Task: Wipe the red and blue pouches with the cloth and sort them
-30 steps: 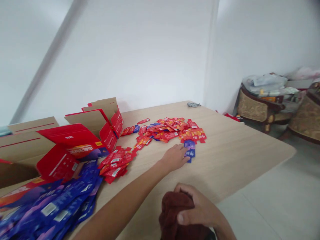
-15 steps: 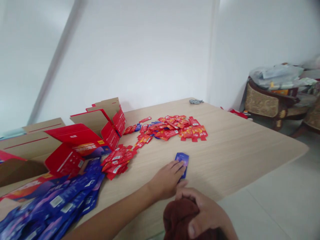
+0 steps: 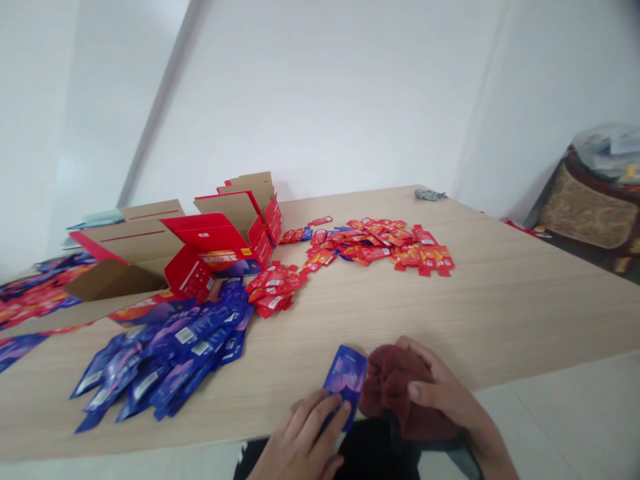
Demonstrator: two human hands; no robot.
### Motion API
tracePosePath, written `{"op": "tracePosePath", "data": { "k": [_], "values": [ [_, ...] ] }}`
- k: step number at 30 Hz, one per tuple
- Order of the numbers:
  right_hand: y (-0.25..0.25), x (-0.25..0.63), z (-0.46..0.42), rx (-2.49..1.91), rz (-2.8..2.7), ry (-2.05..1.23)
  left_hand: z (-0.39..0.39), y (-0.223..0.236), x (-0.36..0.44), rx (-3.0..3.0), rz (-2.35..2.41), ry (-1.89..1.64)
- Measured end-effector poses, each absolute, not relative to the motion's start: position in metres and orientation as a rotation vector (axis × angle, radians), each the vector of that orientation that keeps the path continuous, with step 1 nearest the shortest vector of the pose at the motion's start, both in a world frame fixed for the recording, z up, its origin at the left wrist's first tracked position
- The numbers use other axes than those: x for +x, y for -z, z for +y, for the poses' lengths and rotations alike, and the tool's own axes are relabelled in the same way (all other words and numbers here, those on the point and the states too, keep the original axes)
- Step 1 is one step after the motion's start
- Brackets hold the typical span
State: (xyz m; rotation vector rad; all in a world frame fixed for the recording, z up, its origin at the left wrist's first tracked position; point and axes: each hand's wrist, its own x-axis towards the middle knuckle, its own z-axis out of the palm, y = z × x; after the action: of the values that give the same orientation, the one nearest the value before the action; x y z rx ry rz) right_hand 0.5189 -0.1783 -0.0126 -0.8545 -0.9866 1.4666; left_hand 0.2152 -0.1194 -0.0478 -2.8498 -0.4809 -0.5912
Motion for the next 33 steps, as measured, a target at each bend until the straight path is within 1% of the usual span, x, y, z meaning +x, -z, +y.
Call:
{"op": "tracePosePath", "data": {
  "k": [3, 5, 9, 14, 16, 18, 21, 23, 28, 33],
  "values": [
    [0.010, 0.512, -0.176, -1.003, -0.900, -1.326, -0.132, 0.060, 0.199, -2.854, -0.518, 0.731],
    [0.008, 0.507, -0.171, -1.086, -0.857, -1.231, -0.138, 0.060, 0.190, -2.895, -0.507, 0.783],
    [0.007, 0.502, -0.160, -1.278, -0.810, -1.032, -0.139, 0.048, 0.185, -2.993, -0.463, 0.824],
    [-0.005, 0.487, -0.157, -1.566, -0.808, -0.658, -0.131, 0.034, 0.190, -3.012, -0.412, 0.875],
    [-0.010, 0.472, -0.159, -1.631, -0.932, -0.451, -0.130, 0.031, 0.191, -3.007, -0.414, 0.849],
    [-0.010, 0.453, -0.160, -1.615, -1.252, -0.282, -0.131, 0.030, 0.192, -2.990, -0.411, 0.837],
    [-0.001, 0.429, -0.158, -1.448, -1.906, -0.200, -0.132, 0.033, 0.192, -2.976, -0.423, 0.882],
    [0.007, 0.425, -0.151, -1.400, -2.126, -0.150, -0.131, 0.037, 0.192, -2.975, -0.434, 0.910],
    [0.013, 0.455, -0.116, -1.626, -2.116, 0.088, -0.126, 0.044, 0.194, -2.966, -0.431, 0.981],
    [-0.004, 0.489, -0.093, -1.854, -1.924, 0.369, -0.122, 0.041, 0.196, -2.952, -0.428, 1.044]
  ]
}}
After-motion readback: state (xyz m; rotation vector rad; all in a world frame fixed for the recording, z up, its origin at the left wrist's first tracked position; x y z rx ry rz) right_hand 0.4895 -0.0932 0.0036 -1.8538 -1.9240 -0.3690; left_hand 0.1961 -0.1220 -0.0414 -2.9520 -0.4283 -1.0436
